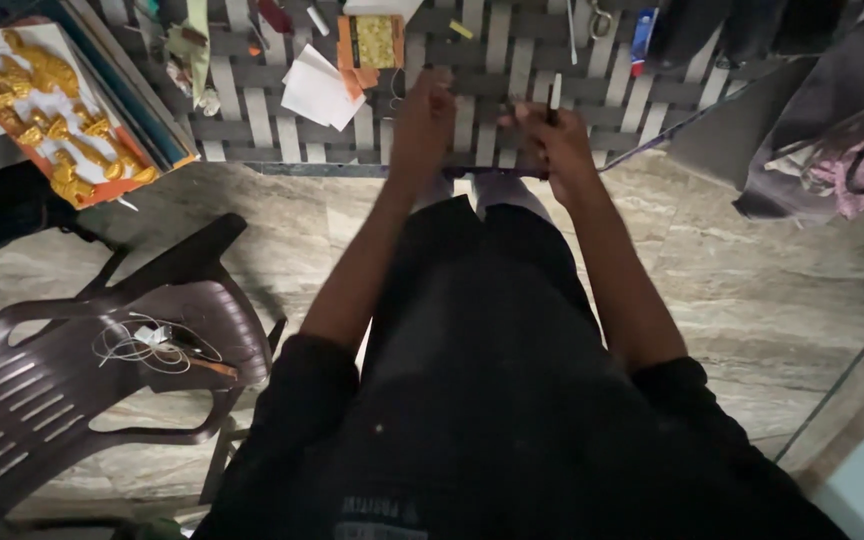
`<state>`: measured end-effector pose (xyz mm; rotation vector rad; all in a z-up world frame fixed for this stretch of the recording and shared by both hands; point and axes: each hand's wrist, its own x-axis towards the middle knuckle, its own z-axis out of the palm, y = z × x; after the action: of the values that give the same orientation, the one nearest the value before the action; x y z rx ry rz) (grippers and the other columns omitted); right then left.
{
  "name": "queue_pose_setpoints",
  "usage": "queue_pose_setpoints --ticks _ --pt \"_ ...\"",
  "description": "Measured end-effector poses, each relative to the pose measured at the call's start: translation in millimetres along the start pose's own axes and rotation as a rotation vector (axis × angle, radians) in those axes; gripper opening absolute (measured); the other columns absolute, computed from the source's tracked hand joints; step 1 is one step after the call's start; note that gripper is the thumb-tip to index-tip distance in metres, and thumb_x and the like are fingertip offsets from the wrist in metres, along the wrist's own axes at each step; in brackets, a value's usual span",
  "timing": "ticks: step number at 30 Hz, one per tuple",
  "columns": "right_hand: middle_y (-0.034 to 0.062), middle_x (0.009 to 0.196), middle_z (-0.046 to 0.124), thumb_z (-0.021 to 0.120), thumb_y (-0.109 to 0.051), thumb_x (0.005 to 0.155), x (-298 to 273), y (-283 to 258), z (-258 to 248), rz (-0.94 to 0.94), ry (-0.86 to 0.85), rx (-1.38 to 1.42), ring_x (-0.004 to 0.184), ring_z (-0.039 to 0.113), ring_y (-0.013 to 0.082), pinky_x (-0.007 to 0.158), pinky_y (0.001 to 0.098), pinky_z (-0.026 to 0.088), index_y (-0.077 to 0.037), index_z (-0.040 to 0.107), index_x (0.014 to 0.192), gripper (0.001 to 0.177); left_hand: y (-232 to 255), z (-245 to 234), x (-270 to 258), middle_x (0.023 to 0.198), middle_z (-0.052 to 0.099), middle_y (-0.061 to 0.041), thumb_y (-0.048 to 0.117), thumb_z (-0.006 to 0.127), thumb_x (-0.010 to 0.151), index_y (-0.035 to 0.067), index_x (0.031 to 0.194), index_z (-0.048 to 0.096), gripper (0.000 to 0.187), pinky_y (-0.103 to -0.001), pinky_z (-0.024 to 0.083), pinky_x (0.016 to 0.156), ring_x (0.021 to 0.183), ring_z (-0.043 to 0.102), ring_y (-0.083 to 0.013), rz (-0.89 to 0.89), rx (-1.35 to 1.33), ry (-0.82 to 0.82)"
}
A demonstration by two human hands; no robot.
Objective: The person organizes small items on a cluttered table, picking up and moving papers, a small box, and other objects. They repeatedly handle and reposition items across the surface without using tools.
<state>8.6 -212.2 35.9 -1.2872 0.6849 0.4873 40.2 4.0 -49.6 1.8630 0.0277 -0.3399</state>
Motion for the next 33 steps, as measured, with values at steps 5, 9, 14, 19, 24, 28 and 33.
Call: queue_pose_setpoints --ticks 5,9,14,19,24,28,33 --pt "0.0013 0.092 0.078 0.070 -0.022 0.098 -3.0 -6.6 2.5 -0.026 0.049 -0.044 0.046 0.036 0.0003 0.040 0.0206 0.026 -0.005 0.076 0.111 0.022 -6.8 -4.4 34.8 0.116 0.069 -0.015 0.017 0.068 0.092 0.012 0.120 0.064 0.029 -0.047 0.053 0.094 0.110 0.066 -0.0365 0.443 0.496 0.119" --pt "-0.0015 0.083 0.074 0.074 -0.019 0.095 6.1 13.3 0.5 -0.026 0.094 -0.095 0.048 0.045 0.0018 0.042 0.0207 0.031 -0.004 0.075 0.107 0.019 37.9 -7.4 21.9 0.113 0.073 -0.013 0.026 0.075 0.096 0.010 0.130 0.065 0.039 -0.042 0.056 0.087 0.101 0.072 -0.0296 0.112 0.065 -0.343" --pt "0.0019 0.071 0.063 0.078 -0.018 0.092 10.8 33.9 -6.4 0.061 0.061 -0.175 0.046 0.045 0.0049 0.041 0.0232 0.030 -0.002 0.078 0.104 0.020 61.6 -1.3 -13.4 0.111 0.077 -0.012 0.024 0.077 0.094 0.010 0.117 0.078 0.027 -0.034 0.063 0.088 0.104 0.078 -0.0213 0.016 -0.318 -0.310" --pt "-0.0011 0.081 0.073 0.074 -0.024 0.097 7.1 24.9 1.4 -0.145 0.165 -0.266 0.069 0.063 0.0001 0.065 0.0177 0.047 -0.004 0.080 0.104 0.022 45.4 3.5 -19.3 0.098 0.077 -0.011 0.020 0.080 0.090 0.008 0.109 0.077 0.022 -0.031 0.059 0.076 0.086 0.076 -0.0159 0.046 -0.062 -0.103" --pt "0.0026 0.092 0.075 0.072 -0.017 0.094 1.5 -2.7 -19.3 -0.078 0.210 -0.159 0.063 0.052 0.0073 0.054 0.0244 0.040 -0.005 0.076 0.112 0.022 0.0 -20.5 -24.3 0.090 0.075 -0.011 0.019 0.076 0.096 0.006 0.109 0.073 0.019 -0.029 0.057 0.072 0.081 0.074 -0.0163 0.001 -0.047 -0.038" --pt "0.0098 0.101 0.072 0.066 -0.005 0.092 12.2 -0.2 -51.1 -0.065 -0.085 0.296 0.084 0.064 0.0171 0.067 0.0281 0.046 -0.003 0.070 0.110 0.018 -55.6 -45.0 -36.0 0.087 0.073 -0.010 0.018 0.076 0.100 0.002 0.111 0.073 0.019 -0.029 0.056 0.069 0.077 0.071 -0.0155 -0.164 -0.294 -0.030" --pt "0.0131 0.102 0.071 0.064 -0.016 0.100 30.2 23.6 -55.7 -0.030 -0.186 0.547 0.095 0.070 0.0238 0.085 0.0352 0.056 0.000 0.069 0.105 0.017 -102.1 -65.1 -56.2 0.101 0.076 -0.007 0.014 0.072 0.097 0.002 0.116 0.070 0.021 -0.030 0.063 0.077 0.087 0.076 -0.0148 -0.194 -0.641 0.038"
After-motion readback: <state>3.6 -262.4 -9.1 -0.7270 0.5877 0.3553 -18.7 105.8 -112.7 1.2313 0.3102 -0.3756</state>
